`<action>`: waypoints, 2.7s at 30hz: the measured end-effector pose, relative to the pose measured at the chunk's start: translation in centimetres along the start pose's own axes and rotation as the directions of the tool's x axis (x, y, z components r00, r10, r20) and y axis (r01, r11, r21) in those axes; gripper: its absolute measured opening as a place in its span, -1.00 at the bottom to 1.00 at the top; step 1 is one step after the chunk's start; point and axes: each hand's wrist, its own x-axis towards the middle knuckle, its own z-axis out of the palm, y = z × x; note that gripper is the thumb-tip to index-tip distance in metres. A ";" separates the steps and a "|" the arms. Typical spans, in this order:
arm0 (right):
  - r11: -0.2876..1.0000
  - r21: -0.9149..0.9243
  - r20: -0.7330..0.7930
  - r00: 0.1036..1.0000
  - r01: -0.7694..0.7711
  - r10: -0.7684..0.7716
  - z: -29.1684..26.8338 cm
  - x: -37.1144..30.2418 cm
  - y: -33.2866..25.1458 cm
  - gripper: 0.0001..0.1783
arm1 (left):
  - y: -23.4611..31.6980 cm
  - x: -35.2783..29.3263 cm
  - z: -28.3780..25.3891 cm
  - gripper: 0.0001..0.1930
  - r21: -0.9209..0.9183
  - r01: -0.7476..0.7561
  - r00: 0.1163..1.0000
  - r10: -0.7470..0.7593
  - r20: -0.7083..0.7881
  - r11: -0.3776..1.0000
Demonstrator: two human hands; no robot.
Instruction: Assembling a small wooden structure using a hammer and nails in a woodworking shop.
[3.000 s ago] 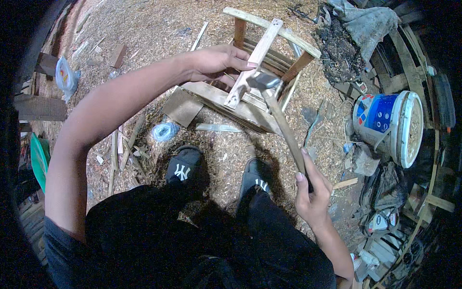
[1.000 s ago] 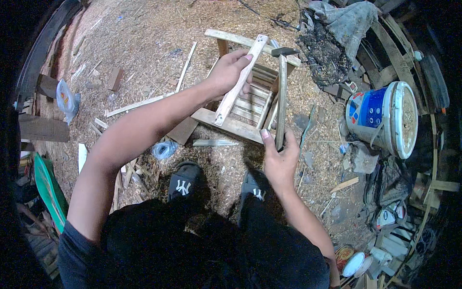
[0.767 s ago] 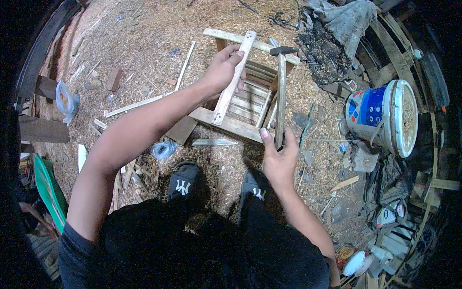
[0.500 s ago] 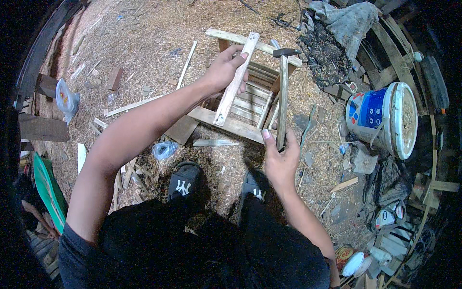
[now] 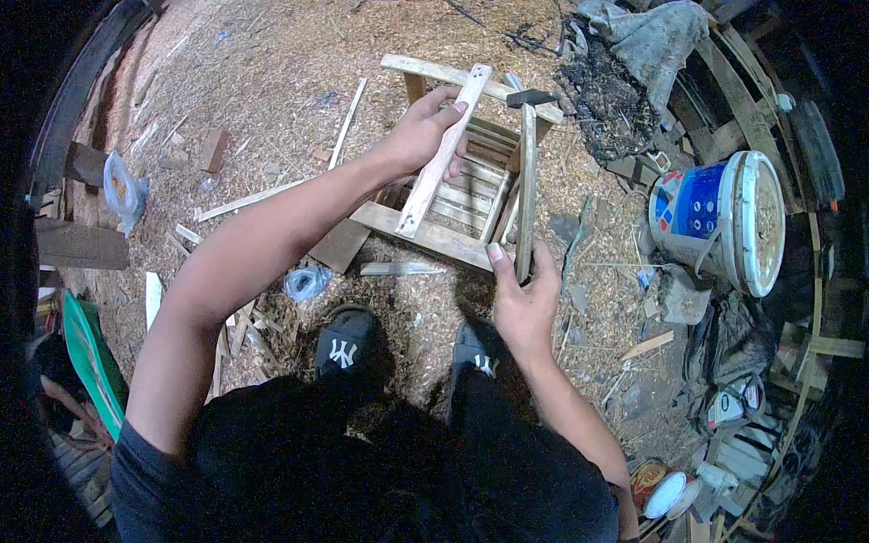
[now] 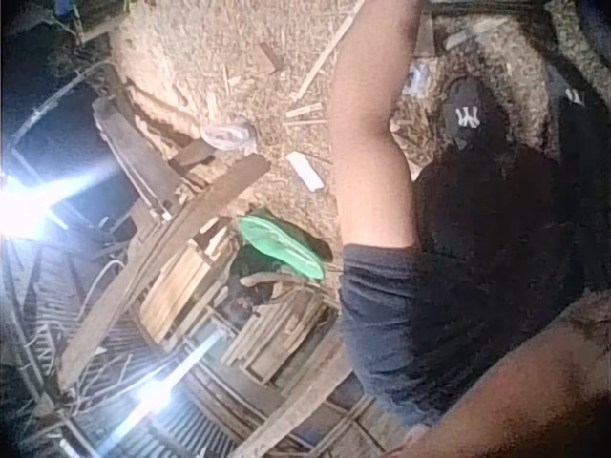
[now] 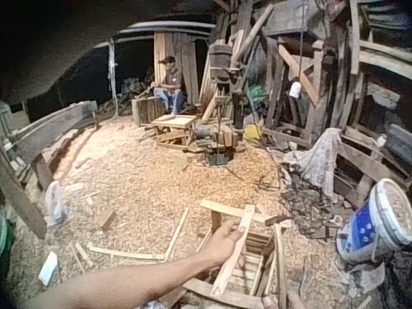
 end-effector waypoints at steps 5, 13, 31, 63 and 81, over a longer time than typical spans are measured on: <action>0.999 0.037 0.005 1.000 -0.023 0.023 0.1 -0.2 -0.5 -0.72 | 0.2 0.0 -0.2 -0.53 0.009 0.031 0.999 -0.031 0.010 0.999; 1.000 0.026 -0.004 1.000 -0.007 0.007 -0.1 -0.1 -0.5 -0.71 | 0.8 0.3 0.1 -0.50 0.000 0.067 0.998 -0.067 -0.018 0.998; 0.986 0.003 0.032 0.985 -0.169 0.168 -1.5 1.0 1.6 -0.73 | 2.2 -1.0 -3.8 -0.44 0.306 0.080 0.996 -0.085 0.004 0.949; 0.904 -0.418 0.099 0.994 0.089 -0.052 -6.6 2.3 26.6 -0.65 | -14.3 -35.3 -25.3 -0.81 0.739 0.312 0.919 0.008 -0.395 0.597; 0.712 -0.689 0.112 0.990 0.137 -0.082 -5.2 1.6 25.8 -0.64 | -18.6 -27.9 -21.3 -0.77 0.875 -0.199 0.976 0.174 0.134 0.441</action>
